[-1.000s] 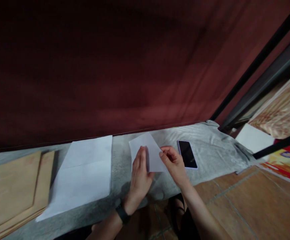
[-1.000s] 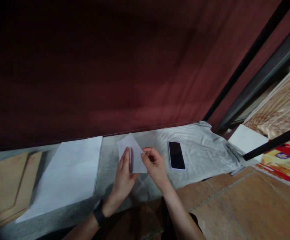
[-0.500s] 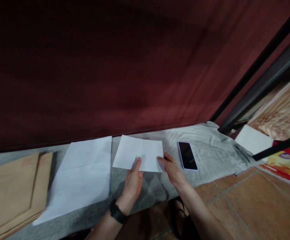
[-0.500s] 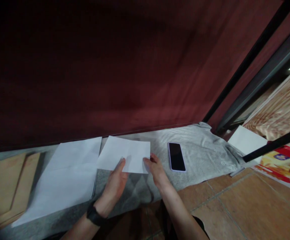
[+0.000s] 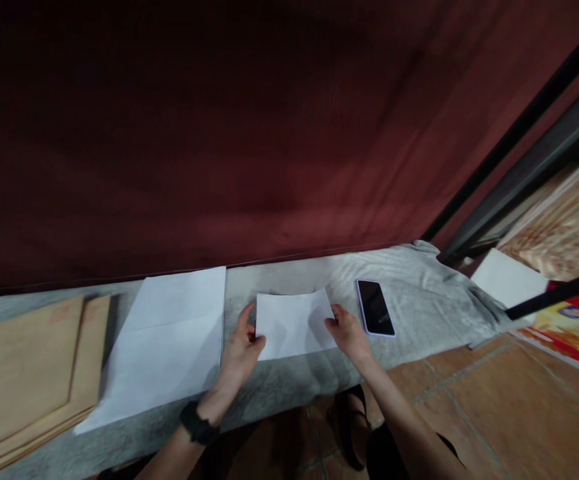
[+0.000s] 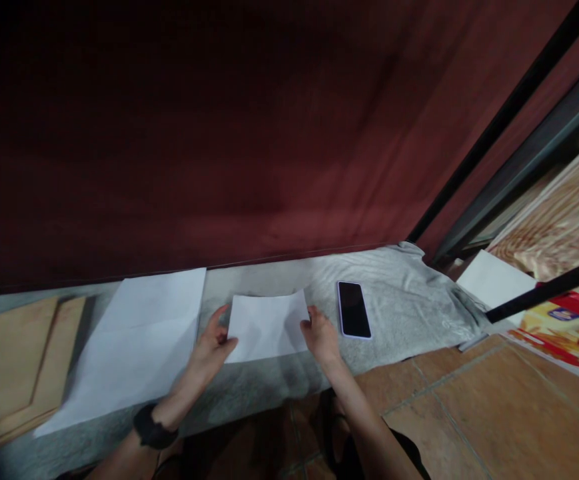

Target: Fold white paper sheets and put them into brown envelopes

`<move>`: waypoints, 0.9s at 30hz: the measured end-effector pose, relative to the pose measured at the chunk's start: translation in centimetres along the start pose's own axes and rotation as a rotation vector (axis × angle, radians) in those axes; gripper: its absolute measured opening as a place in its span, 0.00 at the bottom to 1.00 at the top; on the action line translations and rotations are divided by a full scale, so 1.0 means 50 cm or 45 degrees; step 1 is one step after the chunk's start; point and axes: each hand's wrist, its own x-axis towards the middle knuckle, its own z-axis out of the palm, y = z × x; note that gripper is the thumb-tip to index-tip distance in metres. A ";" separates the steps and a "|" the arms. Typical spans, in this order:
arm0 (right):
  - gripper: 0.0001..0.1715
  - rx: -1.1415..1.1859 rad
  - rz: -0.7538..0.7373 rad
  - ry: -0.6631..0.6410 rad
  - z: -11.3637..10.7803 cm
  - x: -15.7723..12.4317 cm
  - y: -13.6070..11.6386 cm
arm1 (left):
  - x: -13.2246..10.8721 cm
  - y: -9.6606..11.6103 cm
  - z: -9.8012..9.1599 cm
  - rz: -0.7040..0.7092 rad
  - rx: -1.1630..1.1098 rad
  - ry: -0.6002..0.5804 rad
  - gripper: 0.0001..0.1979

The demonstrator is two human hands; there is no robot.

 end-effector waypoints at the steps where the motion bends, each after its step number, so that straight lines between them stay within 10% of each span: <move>1: 0.17 -0.119 -0.004 -0.011 0.001 -0.003 0.000 | -0.003 -0.001 -0.001 0.012 0.115 -0.028 0.39; 13: 0.27 -0.343 -0.017 -0.090 -0.011 -0.011 -0.009 | -0.008 0.021 -0.013 -0.011 0.945 -0.186 0.33; 19: 0.28 -0.305 -0.339 0.209 0.026 -0.015 -0.021 | -0.015 -0.003 0.013 0.466 1.163 0.018 0.27; 27: 0.26 -0.401 -0.692 -0.020 0.111 -0.028 -0.073 | -0.030 -0.022 0.114 0.814 1.190 -0.202 0.27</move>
